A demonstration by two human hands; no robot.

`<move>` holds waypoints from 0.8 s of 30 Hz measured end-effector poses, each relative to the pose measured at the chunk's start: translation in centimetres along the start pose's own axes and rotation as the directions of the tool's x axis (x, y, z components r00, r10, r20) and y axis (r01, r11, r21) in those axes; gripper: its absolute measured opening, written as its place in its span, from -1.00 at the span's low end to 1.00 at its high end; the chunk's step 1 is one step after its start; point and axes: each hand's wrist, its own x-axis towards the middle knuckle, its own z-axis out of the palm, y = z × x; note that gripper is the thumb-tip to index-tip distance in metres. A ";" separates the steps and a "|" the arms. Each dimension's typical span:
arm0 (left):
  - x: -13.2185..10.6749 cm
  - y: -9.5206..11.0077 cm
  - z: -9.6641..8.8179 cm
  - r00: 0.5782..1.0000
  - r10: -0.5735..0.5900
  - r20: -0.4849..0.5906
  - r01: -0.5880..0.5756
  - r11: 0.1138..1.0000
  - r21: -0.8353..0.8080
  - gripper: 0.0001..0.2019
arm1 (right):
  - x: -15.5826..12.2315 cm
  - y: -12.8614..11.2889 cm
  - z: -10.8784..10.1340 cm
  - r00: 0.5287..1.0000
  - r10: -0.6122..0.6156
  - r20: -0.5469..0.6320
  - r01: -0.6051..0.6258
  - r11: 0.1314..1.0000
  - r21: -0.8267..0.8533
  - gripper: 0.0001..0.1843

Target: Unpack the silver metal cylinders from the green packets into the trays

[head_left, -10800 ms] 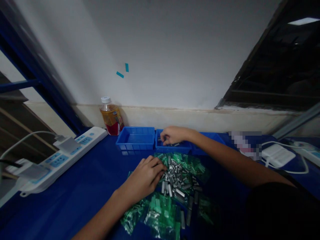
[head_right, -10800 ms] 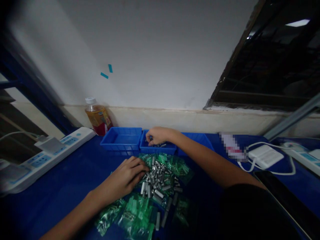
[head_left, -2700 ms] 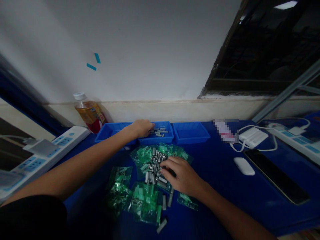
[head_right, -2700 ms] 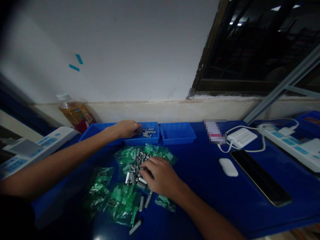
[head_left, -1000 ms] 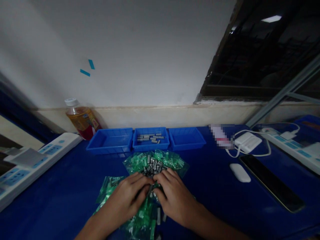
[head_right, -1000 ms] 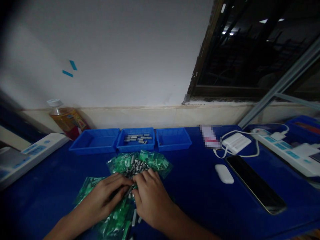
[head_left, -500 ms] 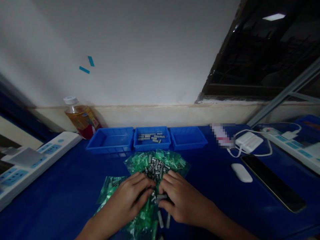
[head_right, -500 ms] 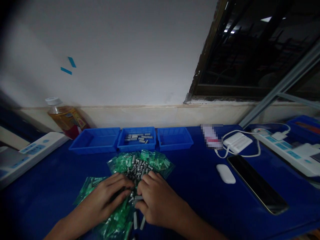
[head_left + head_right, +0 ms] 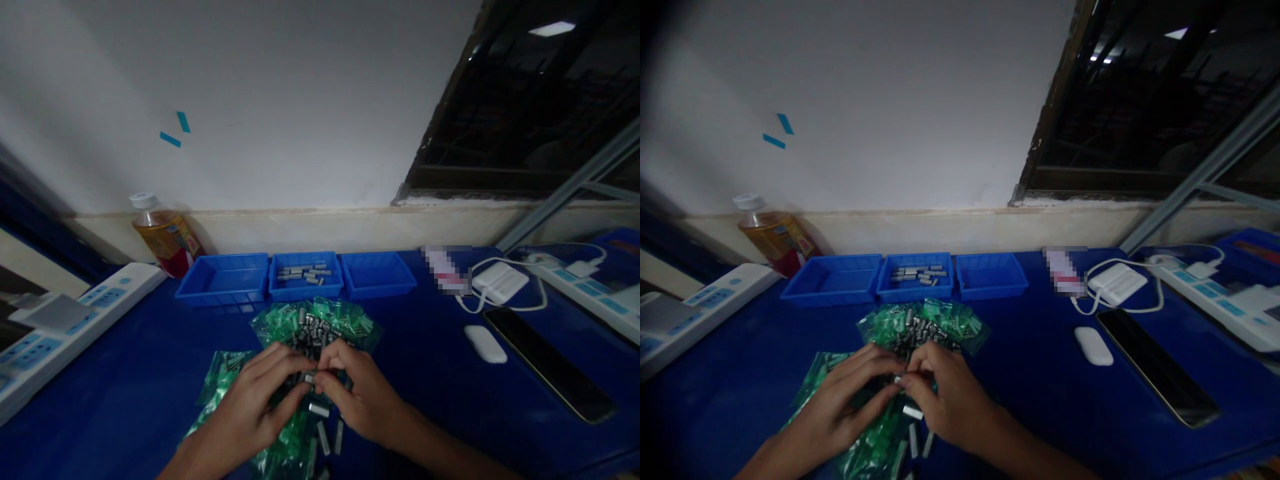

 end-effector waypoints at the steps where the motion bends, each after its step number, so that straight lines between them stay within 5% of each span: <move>1: 0.0 0.1 0.0 1.000 0.003 -0.003 -0.003 1.000 -0.007 -0.80 | 0.0 0.0 0.1 1.000 0.006 -0.006 -0.006 1.000 0.019 -0.95; 5: 0.2 0.0 0.0 0.998 -0.025 -0.049 0.025 1.000 0.011 -0.89 | -0.1 -0.2 -0.1 0.993 -0.105 -0.059 0.097 0.987 -0.126 -0.93; 9: 0.2 -0.1 0.0 0.995 -0.041 -0.093 0.044 0.998 0.035 -0.90 | -0.5 -0.4 -0.1 0.954 -0.300 0.002 0.278 0.880 -0.386 -0.86; 15: 0.3 -0.2 -0.3 0.987 -0.139 -0.084 0.142 0.990 0.028 -0.82 | 0.7 -1.1 -0.9 0.935 -0.354 0.038 0.315 0.771 -0.553 -0.89; 20: 0.4 0.0 -0.6 0.991 -0.128 -0.023 0.129 0.990 0.052 -0.87 | 8.4 -1.5 -4.0 0.942 -0.330 -0.059 0.208 0.716 -0.667 -0.91; 24: 0.2 0.9 -0.9 0.987 -0.038 0.156 0.027 0.997 0.069 -0.84 | 15.8 -0.6 -4.1 0.987 -0.051 0.150 0.146 0.655 -0.741 -0.93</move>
